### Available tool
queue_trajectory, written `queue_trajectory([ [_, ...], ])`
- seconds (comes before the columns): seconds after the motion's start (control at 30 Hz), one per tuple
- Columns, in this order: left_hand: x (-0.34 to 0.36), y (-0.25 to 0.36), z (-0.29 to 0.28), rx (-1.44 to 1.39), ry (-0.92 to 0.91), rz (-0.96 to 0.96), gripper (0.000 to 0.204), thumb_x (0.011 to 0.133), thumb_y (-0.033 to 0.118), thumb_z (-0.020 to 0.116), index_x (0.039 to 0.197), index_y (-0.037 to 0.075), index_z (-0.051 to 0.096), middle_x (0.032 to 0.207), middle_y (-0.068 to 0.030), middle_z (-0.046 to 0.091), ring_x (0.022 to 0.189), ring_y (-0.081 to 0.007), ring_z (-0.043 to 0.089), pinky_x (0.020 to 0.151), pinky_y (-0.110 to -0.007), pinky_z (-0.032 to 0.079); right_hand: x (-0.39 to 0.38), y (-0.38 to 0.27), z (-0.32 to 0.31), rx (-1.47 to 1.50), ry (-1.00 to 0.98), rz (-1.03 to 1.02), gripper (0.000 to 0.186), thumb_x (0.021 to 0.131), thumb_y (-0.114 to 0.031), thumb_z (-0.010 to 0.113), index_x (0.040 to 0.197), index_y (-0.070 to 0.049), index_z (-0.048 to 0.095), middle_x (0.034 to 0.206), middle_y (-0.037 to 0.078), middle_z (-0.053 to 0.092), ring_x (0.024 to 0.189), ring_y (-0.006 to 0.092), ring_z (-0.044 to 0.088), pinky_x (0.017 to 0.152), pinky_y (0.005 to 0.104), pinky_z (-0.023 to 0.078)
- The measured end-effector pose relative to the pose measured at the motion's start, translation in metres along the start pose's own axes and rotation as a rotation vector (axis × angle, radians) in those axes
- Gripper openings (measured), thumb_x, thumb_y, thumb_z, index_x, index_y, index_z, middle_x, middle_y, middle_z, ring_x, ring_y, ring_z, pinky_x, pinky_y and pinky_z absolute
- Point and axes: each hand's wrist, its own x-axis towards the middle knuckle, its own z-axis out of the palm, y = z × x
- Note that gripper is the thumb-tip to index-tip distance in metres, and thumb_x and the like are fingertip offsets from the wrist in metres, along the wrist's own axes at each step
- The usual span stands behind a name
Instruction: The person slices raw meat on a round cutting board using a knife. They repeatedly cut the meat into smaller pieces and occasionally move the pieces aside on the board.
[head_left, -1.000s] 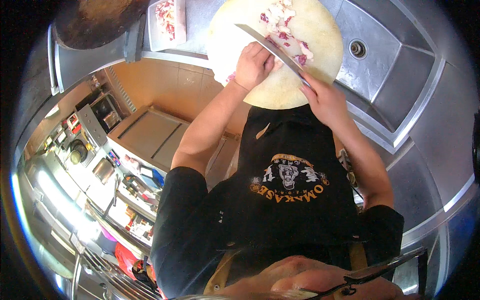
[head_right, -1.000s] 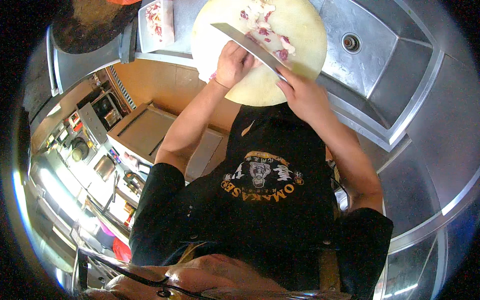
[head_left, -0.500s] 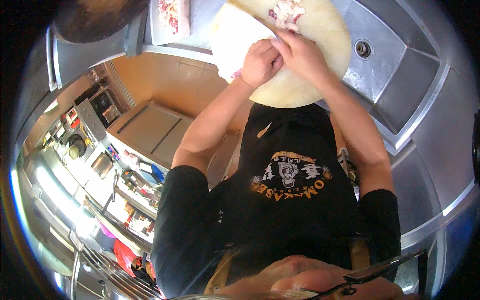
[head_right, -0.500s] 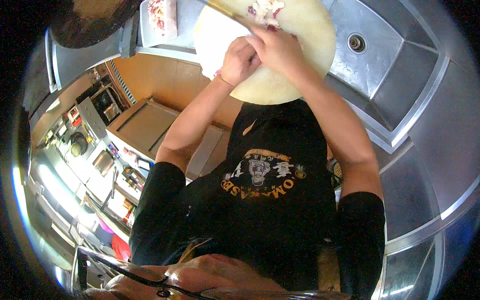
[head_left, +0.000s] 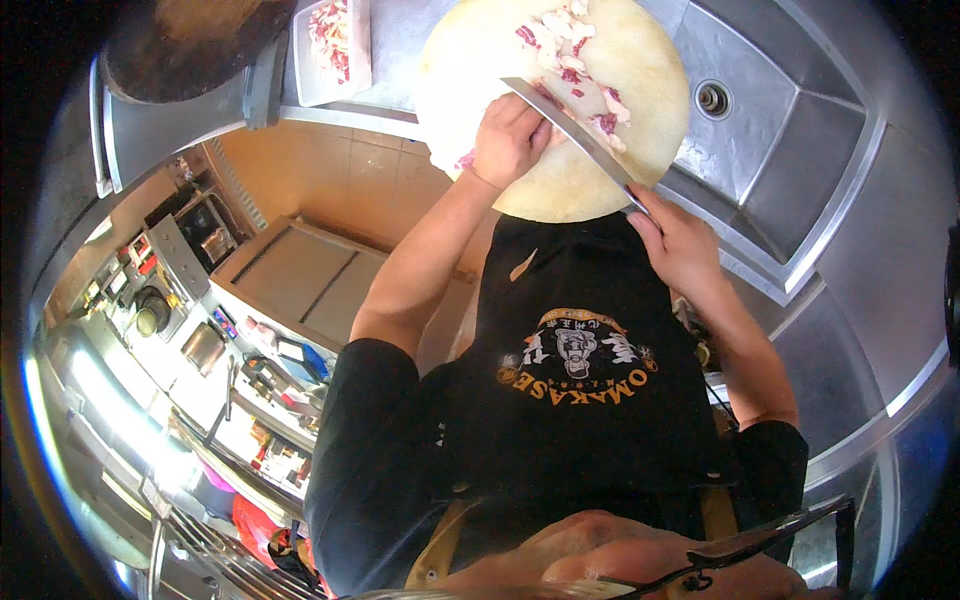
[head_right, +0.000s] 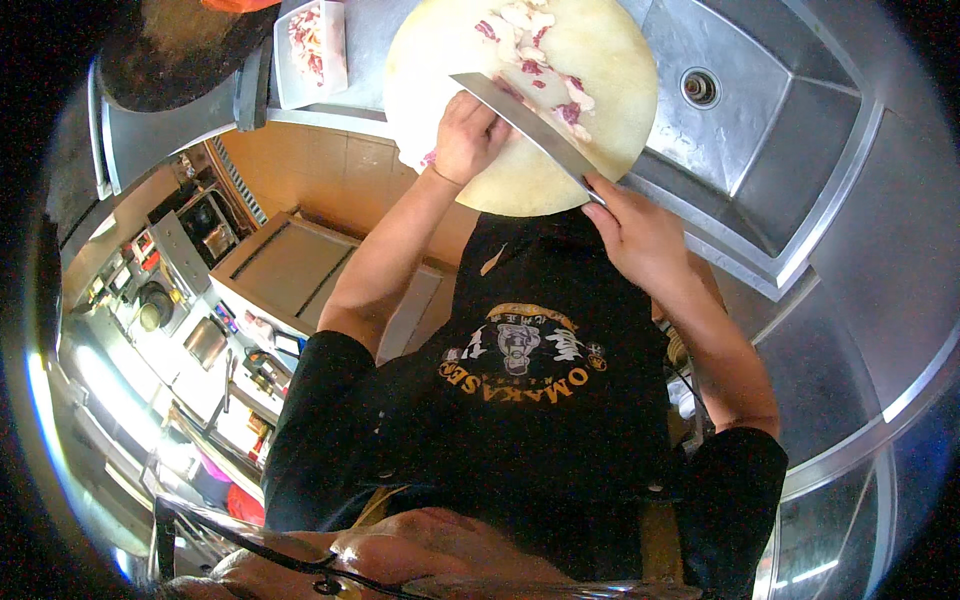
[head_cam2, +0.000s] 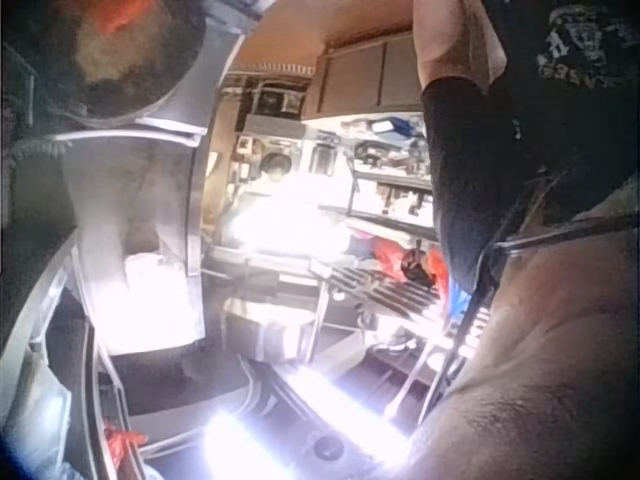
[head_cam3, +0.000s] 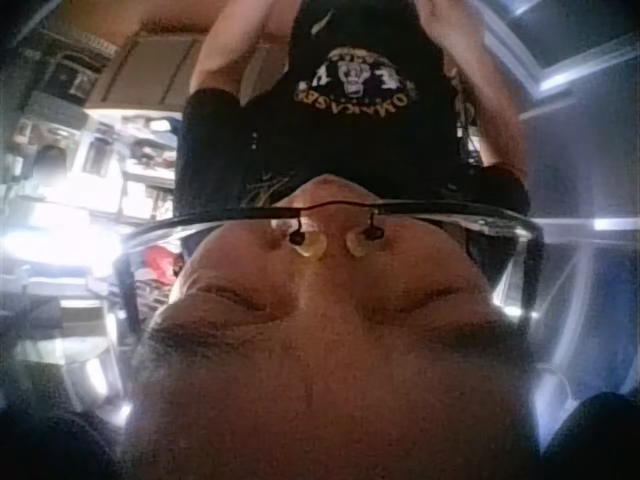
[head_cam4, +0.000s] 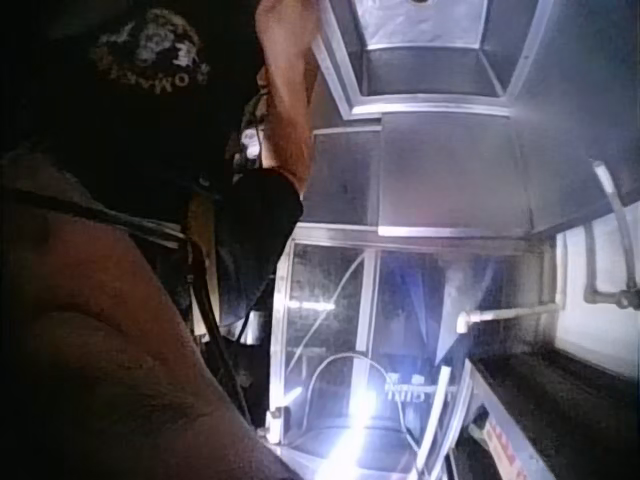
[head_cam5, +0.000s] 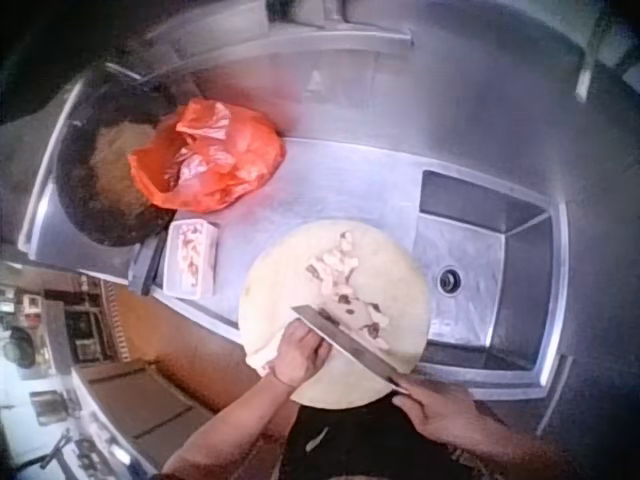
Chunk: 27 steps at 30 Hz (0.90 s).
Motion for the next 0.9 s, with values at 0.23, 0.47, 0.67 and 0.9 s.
queue_trajectory([
  [0.23,0.001,0.0,0.002,-0.006,-0.064,-0.083,0.018,0.078,0.005,0.077,0.096,0.005,0.076,0.094,-0.0126,0.069,0.088,-0.0348,0.066,0.08,-0.045,0.054,0.069,-0.014,0.031,0.085,-0.009,0.004,0.042,0.105,-0.032,0.064,0.144,-0.017,0.062,0.112,0.02,0.075,0.096,0.0427,0.073,0.081,0.0504,0.058],
  [0.47,-0.002,-0.001,0.002,0.0,0.002,-0.07,0.017,0.077,0.004,0.077,0.095,0.005,0.075,0.095,-0.0106,0.07,0.091,-0.0329,0.067,0.083,-0.044,0.055,0.029,-0.001,0.019,0.069,-0.029,0.029,0.042,0.106,-0.031,0.062,0.145,-0.017,0.062,0.118,0.019,0.075,0.099,0.0434,0.073,0.085,0.0511,0.058],
  [0.67,0.004,0.002,0.001,-0.087,-0.018,-0.045,0.021,0.078,0.006,0.08,0.099,0.005,0.077,0.107,-0.0112,0.071,0.1,-0.0326,0.068,0.088,-0.043,0.056,0.199,-0.035,0.061,0.183,0.149,-0.079,0.039,0.108,-0.037,0.061,0.138,-0.014,0.067,0.111,0.02,0.076,0.098,0.0395,0.074,0.085,0.0441,0.058],
  [0.9,-0.008,0.001,-0.009,-0.108,-0.031,-0.08,0.023,0.085,0.004,0.077,0.108,0.005,0.076,0.108,-0.0131,0.07,0.102,-0.0335,0.067,0.087,-0.043,0.057,0.049,-0.017,0.003,0.06,0.01,0.019,0.039,0.105,-0.031,0.066,0.141,-0.014,0.067,0.113,0.022,0.075,0.104,0.0386,0.074,0.088,0.0423,0.058],
])
